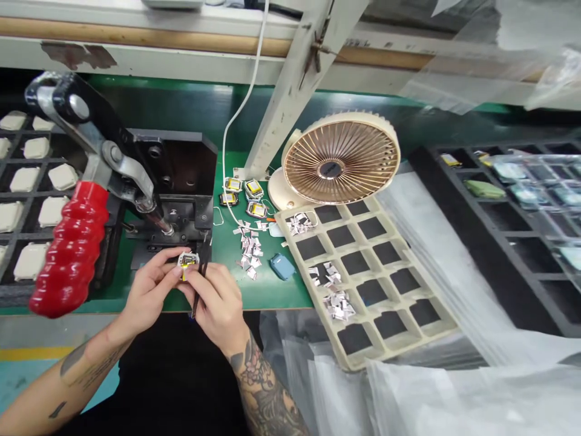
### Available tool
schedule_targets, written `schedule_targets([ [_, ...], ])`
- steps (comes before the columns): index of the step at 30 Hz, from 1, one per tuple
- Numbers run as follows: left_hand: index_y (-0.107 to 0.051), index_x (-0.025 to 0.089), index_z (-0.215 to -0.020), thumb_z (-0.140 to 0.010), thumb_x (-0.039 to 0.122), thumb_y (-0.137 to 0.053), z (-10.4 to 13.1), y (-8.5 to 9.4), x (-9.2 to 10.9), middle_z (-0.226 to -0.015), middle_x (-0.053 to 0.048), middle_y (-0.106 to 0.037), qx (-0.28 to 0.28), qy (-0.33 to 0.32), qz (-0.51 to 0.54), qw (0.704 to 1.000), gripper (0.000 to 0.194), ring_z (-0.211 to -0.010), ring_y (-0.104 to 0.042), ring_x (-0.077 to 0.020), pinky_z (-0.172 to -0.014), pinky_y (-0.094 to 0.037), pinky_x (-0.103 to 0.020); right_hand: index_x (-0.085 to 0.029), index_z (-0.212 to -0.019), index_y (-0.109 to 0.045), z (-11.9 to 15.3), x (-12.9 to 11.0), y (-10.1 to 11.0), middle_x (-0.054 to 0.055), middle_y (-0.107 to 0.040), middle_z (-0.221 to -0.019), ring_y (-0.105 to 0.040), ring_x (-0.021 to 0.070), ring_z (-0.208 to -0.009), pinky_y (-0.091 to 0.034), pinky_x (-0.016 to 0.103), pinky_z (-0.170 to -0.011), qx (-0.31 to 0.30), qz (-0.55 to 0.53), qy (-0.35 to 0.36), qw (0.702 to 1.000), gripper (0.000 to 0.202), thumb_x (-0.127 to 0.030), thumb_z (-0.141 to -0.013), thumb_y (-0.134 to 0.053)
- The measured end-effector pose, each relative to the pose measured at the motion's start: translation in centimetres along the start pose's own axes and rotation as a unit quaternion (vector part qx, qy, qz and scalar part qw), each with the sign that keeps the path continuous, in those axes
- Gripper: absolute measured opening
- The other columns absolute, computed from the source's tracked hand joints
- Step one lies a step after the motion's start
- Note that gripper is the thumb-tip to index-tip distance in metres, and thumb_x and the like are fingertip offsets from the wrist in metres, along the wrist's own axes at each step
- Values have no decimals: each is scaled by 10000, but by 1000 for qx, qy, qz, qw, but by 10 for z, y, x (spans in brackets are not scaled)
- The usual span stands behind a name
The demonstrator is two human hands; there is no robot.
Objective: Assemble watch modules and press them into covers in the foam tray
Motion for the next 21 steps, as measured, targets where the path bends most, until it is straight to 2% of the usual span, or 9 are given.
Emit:
schedule_targets([
  [2,-656,221,-1462,-985,431,-835,0,1,2,-1111,-106,-825,7,-2,-7,1000,551,-1021,-801,-264,-924,-666,-360,-265,-1303,-740,0,0,1,93,-816,-1125,-784,244,-1043,-675,411,-884,4,-3,-2,1000,405,-60,-956,-784],
  [8,-628,241,-1466,-965,430,-859,2,-6,4,-1000,-88,-811,-29,-5,20,999,582,-895,-793,-274,-904,-687,-431,-257,-1171,-746,1,21,10,48,-800,-987,-762,216,-884,-649,384,-798,54,-53,-105,992,259,-131,-955,-811],
  [12,-663,219,-1396,-962,403,-866,3,-4,6,-1002,-95,-810,-15,-10,12,1000,513,-944,-793,-271,-951,-672,-430,-261,-1177,-745,-2,18,4,56,-803,-1019,-748,232,-954,-641,416,-849,23,-56,-86,994,258,-131,-960,-796],
  [15,-677,204,-1337,-972,378,-858,2,-3,8,-1123,-123,-818,10,-8,22,1000,443,-960,-803,-258,-919,-677,-400,-280,-1235,-750,1,17,2,67,-815,-1054,-754,254,-992,-644,452,-870,0,-63,-80,995,289,-136,-984,-751],
  [17,-670,201,-1316,-961,361,-871,2,-4,11,-1179,-132,-820,23,-8,46,999,438,-915,-812,-241,-850,-685,-366,-287,-1348,-733,6,18,13,70,-818,-1023,-762,261,-958,-644,480,-875,30,-67,-77,994,343,-156,-1037,-668],
  [19,-656,202,-1308,-938,345,-897,1,-8,15,-1179,-131,-828,30,-7,76,997,464,-899,-823,-244,-792,-687,-344,-281,-1453,-703,12,18,34,73,-796,-971,-754,260,-898,-643,497,-857,91,-53,-67,992,388,-207,-1087,-594],
  [21,-648,200,-1293,-916,328,-920,1,-12,19,-1153,-126,-836,29,-7,97,995,482,-926,-832,-262,-781,-691,-342,-272,-1479,-708,18,17,54,92,-760,-1006,-738,257,-878,-642,488,-808,144,-22,-59,988,391,-286,-1115,-566],
])
Point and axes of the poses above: each hand's wrist, its own z-axis away from the middle knuckle, its own y-axis out of the back of the hand, x = y × z, the point moved 10 cm from there along -z, towards the middle knuckle
